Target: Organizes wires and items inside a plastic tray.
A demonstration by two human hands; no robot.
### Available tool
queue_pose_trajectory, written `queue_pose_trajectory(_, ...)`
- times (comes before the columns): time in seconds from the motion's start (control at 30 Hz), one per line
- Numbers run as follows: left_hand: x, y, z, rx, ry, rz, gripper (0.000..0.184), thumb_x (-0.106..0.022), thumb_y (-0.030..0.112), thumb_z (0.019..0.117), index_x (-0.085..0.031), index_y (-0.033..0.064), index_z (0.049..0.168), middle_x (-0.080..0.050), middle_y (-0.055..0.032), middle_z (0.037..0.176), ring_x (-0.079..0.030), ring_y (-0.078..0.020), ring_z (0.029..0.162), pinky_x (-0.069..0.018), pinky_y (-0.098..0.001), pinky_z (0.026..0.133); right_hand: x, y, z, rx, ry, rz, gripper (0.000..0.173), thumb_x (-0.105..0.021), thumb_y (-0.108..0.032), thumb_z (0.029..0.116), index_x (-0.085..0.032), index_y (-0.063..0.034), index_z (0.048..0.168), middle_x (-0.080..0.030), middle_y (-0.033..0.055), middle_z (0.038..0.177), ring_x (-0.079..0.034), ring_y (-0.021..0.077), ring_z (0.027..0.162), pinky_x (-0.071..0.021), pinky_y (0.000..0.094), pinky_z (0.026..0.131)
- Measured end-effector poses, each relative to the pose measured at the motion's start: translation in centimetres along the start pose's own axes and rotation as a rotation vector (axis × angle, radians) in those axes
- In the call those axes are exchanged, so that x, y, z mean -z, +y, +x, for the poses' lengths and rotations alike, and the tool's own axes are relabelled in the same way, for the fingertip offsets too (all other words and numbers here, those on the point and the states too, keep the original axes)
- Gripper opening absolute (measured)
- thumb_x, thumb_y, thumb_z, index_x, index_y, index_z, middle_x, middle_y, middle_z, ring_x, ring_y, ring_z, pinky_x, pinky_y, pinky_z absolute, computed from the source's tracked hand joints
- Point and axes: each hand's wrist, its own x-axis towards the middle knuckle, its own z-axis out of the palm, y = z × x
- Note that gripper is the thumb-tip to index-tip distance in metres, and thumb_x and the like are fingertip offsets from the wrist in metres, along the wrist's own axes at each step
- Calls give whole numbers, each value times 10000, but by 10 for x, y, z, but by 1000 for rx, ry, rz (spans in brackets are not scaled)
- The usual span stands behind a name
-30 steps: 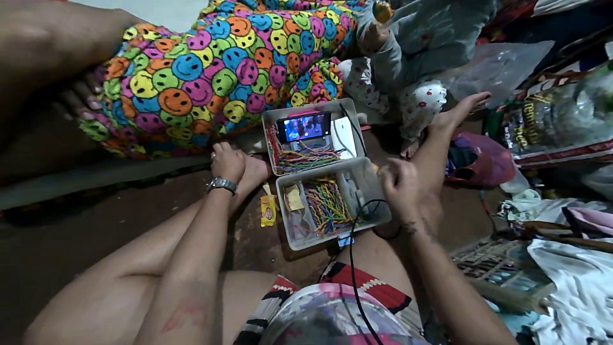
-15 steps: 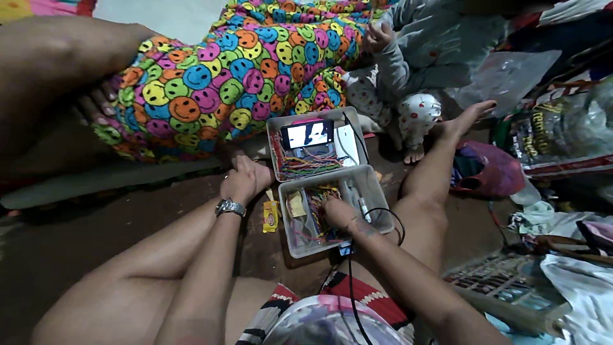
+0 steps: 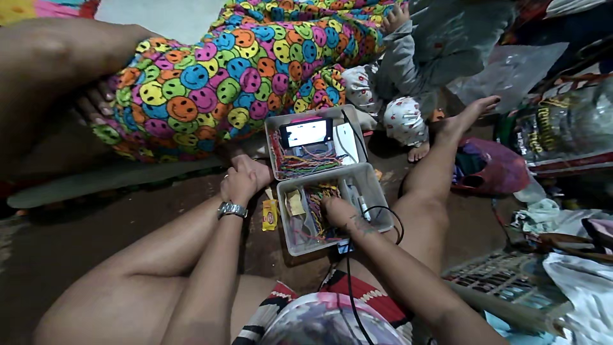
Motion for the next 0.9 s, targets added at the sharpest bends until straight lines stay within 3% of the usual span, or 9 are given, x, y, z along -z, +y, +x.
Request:
queue_pose_trajectory(0.13,-3,-3,3,-17,6,-7,616,-453,401,1069,-357,59,1572,-482,-335,1440,-554,-529,1224,-439,-689,973,3,-2,-2,-63,-31,29,509,-598,-101,955,-478,-37,1445,-611,250,1335,-606,437,1233,-500,641,956)
queue_pose_trajectory(0.27,-6,-4,4,-22,15,-15,607,-469,396,1064,-376,62,1563,-488,-340,1429,-559,-535,1211,-445,-689,962,2,-2,-3,-82,-39,9,411,-637,-282,977,-627,-8,1282,-629,242,1313,-607,420,1232,-489,641,963)
queue_pose_trajectory(0.37,-5,-3,2,-25,21,-8,598,-461,404,1070,-378,80,1566,-491,-336,1427,-563,-527,1208,-447,-679,968,2,-3,-2,-88,-87,-36,353,-628,-198,951,-644,-11,1250,-627,232,1321,-603,413,1239,-491,648,952)
queue_pose_trajectory(0.5,-3,-3,2,-23,26,-7,609,-473,415,1062,-378,87,1567,-496,-327,1428,-571,-520,1205,-453,-679,965,2,2,1,-51,-71,13,328,-613,-193,949,-660,-25,1227,-645,233,1275,-611,412,1216,-493,644,946)
queue_pose_trajectory(0.6,6,-3,-4,-23,55,-247,529,-561,321,1037,-485,68,1496,-441,-304,1491,-504,-519,1286,-407,-704,1014,3,7,0,-25,-43,88,345,-623,-175,954,-641,-32,1267,-643,239,1267,-609,414,1216,-488,639,964)
queue_pose_trajectory(0.67,11,0,-10,-40,126,-478,404,-557,228,1029,-579,70,1400,-469,-258,1479,-531,-450,1276,-444,-646,1016,4,9,-4,-3,1,153,357,-638,-150,949,-624,-26,1284,-646,241,1254,-616,410,1203,-490,627,975)
queue_pose_trajectory(0.73,18,13,-26,-115,193,-635,338,-522,178,1043,-600,49,1345,-493,-235,1452,-579,-374,1232,-498,-553,992,8,12,-10,40,50,223,337,-619,-130,977,-616,-11,1293,-648,238,1247,-619,394,1197,-484,592,1004)
queue_pose_trajectory(0.83,28,45,-61,-338,255,-743,263,-505,120,1051,-640,-8,1238,-600,-221,1291,-639,-298,1086,-544,-456,909,12,16,-23,64,135,347,282,-579,-139,1019,-643,-17,1265,-668,209,1214,-637,346,1160,-485,537,1016)
queue_pose_trajectory(0.9,26,66,-80,-474,144,-789,235,-522,87,1040,-651,-28,1199,-655,-201,1184,-659,-268,997,-549,-440,874,15,18,-30,61,218,420,280,-547,-152,1045,-647,-16,1268,-677,197,1203,-649,319,1139,-488,507,1016)
